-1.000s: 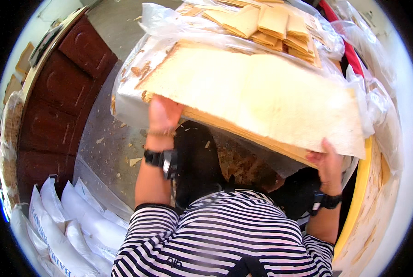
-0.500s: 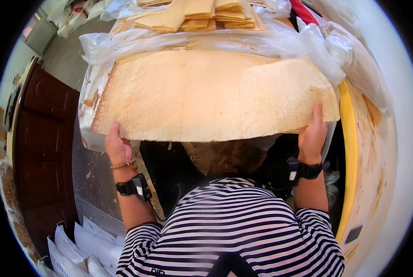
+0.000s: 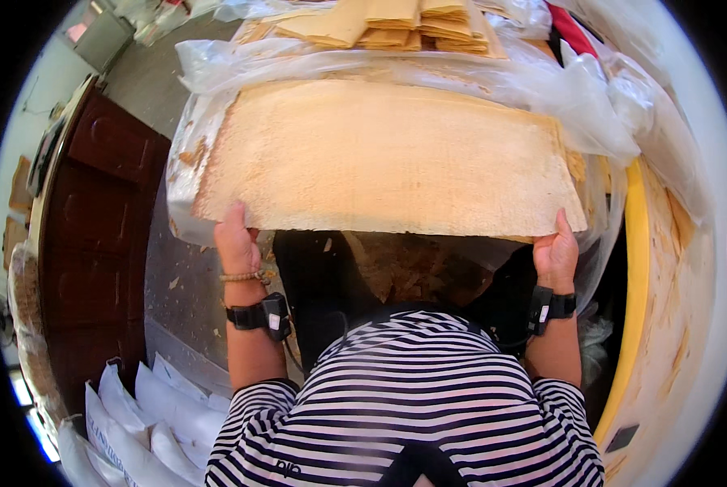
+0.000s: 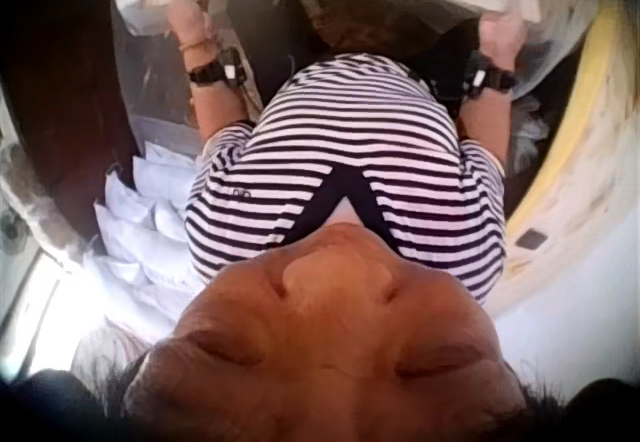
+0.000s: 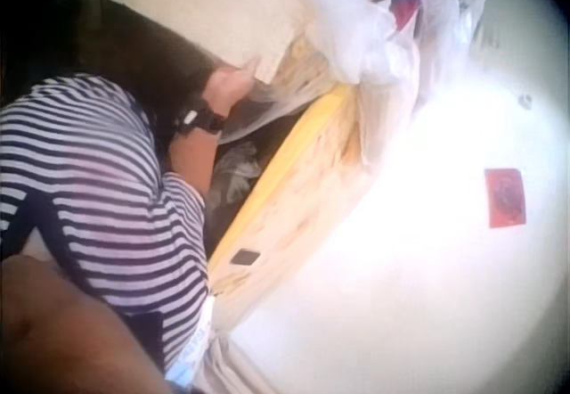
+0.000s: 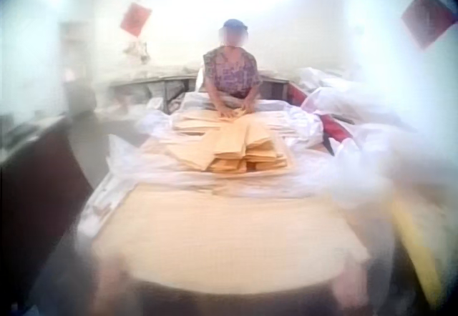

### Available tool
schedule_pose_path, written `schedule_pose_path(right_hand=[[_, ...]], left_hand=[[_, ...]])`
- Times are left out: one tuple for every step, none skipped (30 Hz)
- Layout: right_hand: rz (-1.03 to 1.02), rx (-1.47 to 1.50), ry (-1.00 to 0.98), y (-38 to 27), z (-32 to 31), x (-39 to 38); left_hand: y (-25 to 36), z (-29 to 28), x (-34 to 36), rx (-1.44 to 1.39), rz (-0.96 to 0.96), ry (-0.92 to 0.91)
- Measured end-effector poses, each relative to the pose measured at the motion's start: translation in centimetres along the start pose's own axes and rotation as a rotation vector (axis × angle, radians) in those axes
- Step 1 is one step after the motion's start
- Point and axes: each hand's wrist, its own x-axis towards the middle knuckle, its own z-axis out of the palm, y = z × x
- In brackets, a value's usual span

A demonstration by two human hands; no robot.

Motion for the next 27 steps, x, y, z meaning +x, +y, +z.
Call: schedule_pose_path(right_hand=[[0.009, -0.002, -0.010, 0.2, 0.5, -0.1], [-0.084, -0.088, -0.029, 0.2, 1.3, -0.3], [-0.176, -0.173, -0.049, 0.0, 2.3, -0.8], [-0.171, -0.173, -0.059, -0.3, 3.9, -1.7], [-0.291, -0.328, -0.121, -0.5, 6.5, -3.1], [-0.415, -0.483, -0.184, -0.6, 9.0, -4.7], [-0.442, -0.630, -0.240, -0.7, 11.6, -6.6], [-0.503, -0.696, -0.330, -0.1, 13.5, -8.0], [-0.553, -0.746, -0.461, 1.1, 15.6, -9.2], [-0.610, -0.788, -0.599, 2.6, 17.5, -10.5], [-0.655, -0.819, -0.724, 4.5, 19.1, -11.6], [-0.834, -0.859, -0.873, 6.2, 20.5, -11.9], [-0.790, -0.852, -0.937, 8.3, 22.0, -12.7], [-0.869, -0.911, -0.975, 10.4, 23.1, -13.4], [-0.841, -0.946, -1.012, 12.5, 23.9, -14.0], [-0.812, -0.978, -1.054, 14.4, 24.6, -14.4], [-0.814, -0.975, -1.068, 15.9, 25.1, -14.6], [-0.771, -1.019, -1.093, 17.2, 25.5, -14.8], [-0.727, -1.064, -1.116, 18.4, 25.7, -14.9], [-0.772, -1.058, -1.123, 19.3, 25.8, -14.9], [-0.771, -1.060, -1.133, 19.7, 26.0, -15.2], [-0.778, -1.098, -1.153, 20.0, 26.1, -15.5], [-0.785, -1.135, -1.171, 20.2, 26.2, -15.7], [-0.782, -1.138, -1.179, 20.1, 26.3, -16.0], [-0.743, -1.223, -1.232, 19.6, 26.4, -16.2], [-0.702, -1.308, -1.283, 19.3, 26.4, -16.3], [-0.700, -1.311, -1.285, 19.1, 26.1, -16.4]], left_hand=[[0.0, 0.5, -0.3, 0.007, 0.000, -0.007], [0.2, 1.0, -0.9, -0.011, 0.012, -0.013], [0.3, 1.3, -1.4, -0.012, 0.019, 0.001], [0.3, 1.5, -1.6, -0.049, 0.028, -0.026], [0.3, 1.7, -1.9, -0.086, 0.040, -0.051], [0.2, 2.1, -2.4, -0.090, 0.048, -0.041], [-0.1, 2.5, -2.9, -0.060, 0.003, -0.051], [-0.3, 2.9, -3.3, -0.033, -0.043, -0.065], [-0.6, 2.9, -3.4, -0.039, -0.037, -0.054], [-1.1, 2.8, -3.4, 0.005, -0.040, -0.079], [-1.6, 2.7, -3.5, 0.047, -0.044, -0.103], [-1.2, 3.3, -4.0, 0.056, -0.053, -0.129], [-0.9, 3.7, -4.3, 0.050, -0.050, -0.125], [-0.8, 3.9, -4.5, 0.064, -0.070, -0.157], [-0.7, 4.0, -4.7, 0.077, -0.089, -0.191], [-1.0, 3.7, -4.6, 0.041, -0.090, -0.264], [-0.9, 3.7, -4.8, 0.035, -0.085, -0.252], [-0.7, 3.8, -5.2, 0.026, -0.106, -0.305], [-0.4, 3.7, -5.5, 0.017, -0.127, -0.360], [-0.1, 3.3, -5.5, 0.107, -0.148, -0.384], [-0.2, 2.8, -5.6, 0.102, -0.149, -0.375], [-0.2, 2.4, -5.7, 0.134, -0.125, -0.435], [-0.3, 2.1, -5.7, 0.167, -0.102, -0.497], [-0.4, 1.6, -5.5, 0.163, -0.105, -0.490], [-0.5, 0.9, -5.1, 0.146, -0.138, -0.582], [-0.8, 0.4, -4.8, 0.130, -0.170, -0.675], [-1.1, 0.0, -4.8, 0.127, -0.173, -0.673]])
